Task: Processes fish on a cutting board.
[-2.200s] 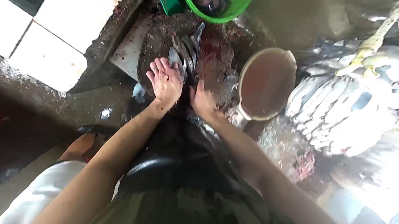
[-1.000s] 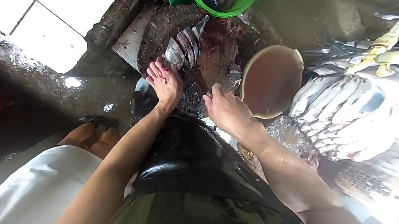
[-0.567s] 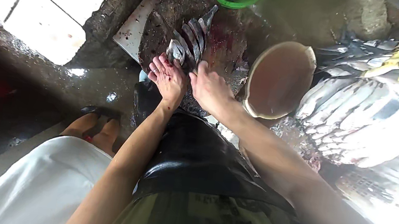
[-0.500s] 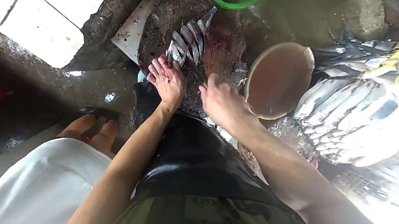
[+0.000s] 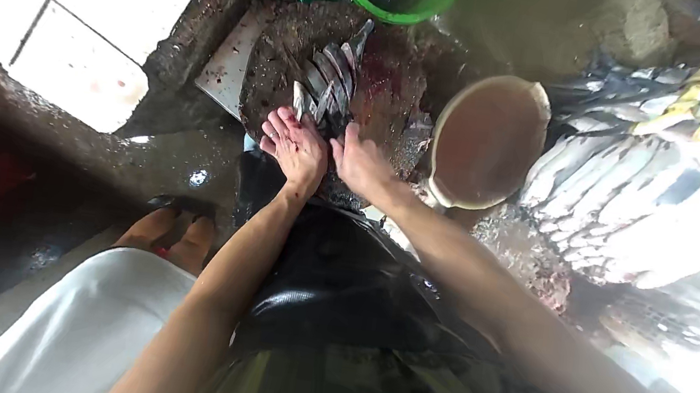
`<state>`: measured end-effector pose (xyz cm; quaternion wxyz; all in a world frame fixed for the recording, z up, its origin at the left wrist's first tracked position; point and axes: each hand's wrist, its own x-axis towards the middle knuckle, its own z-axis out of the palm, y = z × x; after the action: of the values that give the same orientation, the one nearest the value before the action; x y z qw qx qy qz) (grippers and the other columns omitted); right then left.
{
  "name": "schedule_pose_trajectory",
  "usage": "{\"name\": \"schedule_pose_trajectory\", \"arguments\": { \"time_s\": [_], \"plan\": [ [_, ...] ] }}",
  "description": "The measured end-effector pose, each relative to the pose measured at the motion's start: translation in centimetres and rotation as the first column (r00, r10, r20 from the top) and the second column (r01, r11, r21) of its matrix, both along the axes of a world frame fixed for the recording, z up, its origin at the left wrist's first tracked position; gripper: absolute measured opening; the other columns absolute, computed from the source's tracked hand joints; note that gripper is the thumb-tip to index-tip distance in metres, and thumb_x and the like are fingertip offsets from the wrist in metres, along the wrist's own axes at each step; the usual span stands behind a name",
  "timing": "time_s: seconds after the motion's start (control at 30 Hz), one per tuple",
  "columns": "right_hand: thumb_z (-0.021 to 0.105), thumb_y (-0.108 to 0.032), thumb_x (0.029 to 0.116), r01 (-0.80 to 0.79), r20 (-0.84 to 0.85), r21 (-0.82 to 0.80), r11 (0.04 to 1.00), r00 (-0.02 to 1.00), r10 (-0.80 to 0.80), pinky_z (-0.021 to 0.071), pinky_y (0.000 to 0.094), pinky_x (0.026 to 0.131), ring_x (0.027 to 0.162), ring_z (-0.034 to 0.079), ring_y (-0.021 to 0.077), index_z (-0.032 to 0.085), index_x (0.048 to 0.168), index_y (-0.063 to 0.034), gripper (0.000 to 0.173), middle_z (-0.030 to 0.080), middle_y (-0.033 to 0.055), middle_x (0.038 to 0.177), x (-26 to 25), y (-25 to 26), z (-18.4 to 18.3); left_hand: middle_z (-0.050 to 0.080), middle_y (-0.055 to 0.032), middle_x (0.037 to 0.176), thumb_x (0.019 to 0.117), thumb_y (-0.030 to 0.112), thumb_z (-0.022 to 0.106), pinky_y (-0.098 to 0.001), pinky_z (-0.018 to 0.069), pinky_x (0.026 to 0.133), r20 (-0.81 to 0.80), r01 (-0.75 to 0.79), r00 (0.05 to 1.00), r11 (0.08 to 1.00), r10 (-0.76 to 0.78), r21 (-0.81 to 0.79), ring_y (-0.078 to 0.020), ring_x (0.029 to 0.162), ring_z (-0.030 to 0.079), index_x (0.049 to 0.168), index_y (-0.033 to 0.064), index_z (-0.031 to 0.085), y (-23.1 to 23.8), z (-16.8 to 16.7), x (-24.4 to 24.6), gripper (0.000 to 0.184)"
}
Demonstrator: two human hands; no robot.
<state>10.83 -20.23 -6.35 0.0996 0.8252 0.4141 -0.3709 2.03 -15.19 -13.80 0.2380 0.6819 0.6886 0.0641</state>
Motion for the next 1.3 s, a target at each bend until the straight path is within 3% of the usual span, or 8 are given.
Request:
{"name": "schedule_pose_trajectory", "arguments": {
  "time_s": [0.3,0.43,0.57,0.7,0.8,0.93,1.07,1.3],
  "plan": [
    [0.037,-0.048,0.1093,0.087,-0.032,0.119,0.989,0.996,-0.084,0.0595,0.0606,0.073,0.094,0.073,0.0422,0.046,0.139,-0.0062,0.052,0.07,0.0208,0.101,-0.1,-2.3,0.7,0.052,-0.0229,0.138,0.1032,0.044,0.052,-0.0563,0.0374,0.112,0.337,-0.034,0.941,0.98,-0.035,0.196,-0.0392,0.133,0.046,0.139,0.006,0.051,-1.1,0.5,-2.0,0.052],
    [0.039,-0.051,0.1084,0.125,-0.081,0.026,0.992,0.989,-0.123,0.058,0.0644,0.076,0.099,0.071,0.0438,0.05,0.138,-0.0098,0.052,0.07,0.0214,0.108,0.5,-8.8,2.3,0.037,-0.03,0.152,0.0753,0.039,0.082,-0.0642,0.0467,0.102,0.102,0.493,0.86,0.866,-0.5,0.086,-0.0498,0.139,0.041,0.151,0.0061,0.036,-1.1,2.6,-5.9,0.095],
    [0.038,-0.051,0.1081,0.216,-0.194,0.12,0.969,0.962,-0.19,0.0584,0.0594,0.079,0.093,0.072,0.0384,0.056,0.133,-0.0082,0.053,0.071,0.0194,0.099,2.0,-14.7,0.7,0.054,-0.0174,0.145,0.0834,0.043,0.076,-0.0588,0.0566,0.088,-0.097,0.442,0.894,0.896,-0.437,0.043,-0.0401,0.124,0.059,0.144,0.0115,0.053,4.1,2.8,-5.9,0.072],
    [0.033,-0.049,0.1104,0.721,-0.677,0.073,0.689,0.543,-0.497,0.0515,0.0367,0.046,0.046,0.053,0.0185,0.057,0.109,-0.0081,0.048,0.052,0.006,0.062,3.6,-16.7,-5.1,0.061,-0.021,0.138,0.0871,0.046,0.074,-0.0669,0.054,0.089,0.074,0.282,0.957,0.959,-0.279,-0.036,-0.0434,0.114,0.066,0.145,0.0099,0.052,5.6,4.8,-6.6,0.071],
    [0.033,-0.055,0.1095,0.778,-0.805,-0.144,0.612,0.268,-0.53,0.0451,0.0313,0.038,0.038,0.044,0.0139,0.055,0.097,-0.0125,0.05,0.045,0.0004,0.055,4.4,-14.7,-6.7,0.066,-0.0259,0.122,0.0875,0.045,0.076,-0.0715,0.0515,0.086,0.216,0.35,0.923,0.928,-0.318,-0.13,-0.0479,0.111,0.064,0.14,0.0112,0.054,3.4,6.1,-9.2,0.066],
    [0.035,-0.056,0.1086,0.718,-0.793,-0.109,0.688,0.355,-0.496,0.0452,0.0305,0.039,0.041,0.046,0.0138,0.058,0.104,-0.0102,0.052,0.048,0.0012,0.06,5.8,-9.0,-5.5,0.067,-0.0217,0.125,0.0831,0.041,0.081,-0.0673,0.0507,0.096,0.208,0.376,0.916,0.915,-0.344,-0.146,-0.0421,0.117,0.065,0.133,0.0068,0.062,4.9,5.3,-4.8,0.063],
    [0.033,-0.061,0.1076,0.819,-0.783,0.04,0.572,0.381,-0.491,0.048,0.0331,0.039,0.04,0.047,0.0152,0.058,0.101,-0.01,0.057,0.049,0.0015,0.058,9.6,-3.3,-1.3,0.069,-0.0156,0.127,0.0833,0.039,0.081,-0.0573,0.0519,0.104,0.432,0.524,0.76,0.851,-0.486,0.037,-0.0301,0.119,0.067,0.136,0.0075,0.061,11.8,6.7,2.1,0.065],
    [0.037,-0.065,0.1049,0.79,-0.514,0.306,0.53,0.606,-0.606,0.0571,0.0462,0.052,0.055,0.062,0.0253,0.059,0.129,-0.0134,0.061,0.063,0.012,0.077,10.5,-4.5,5.4,0.072,-0.0141,0.115,0.0844,0.022,0.084,-0.0465,0.0645,0.07,0.583,0.742,0.561,0.669,-0.588,-0.039,-0.0244,0.081,0.074,0.136,0.0096,0.059,18.0,14.5,4.5,0.058]
  ]
}}
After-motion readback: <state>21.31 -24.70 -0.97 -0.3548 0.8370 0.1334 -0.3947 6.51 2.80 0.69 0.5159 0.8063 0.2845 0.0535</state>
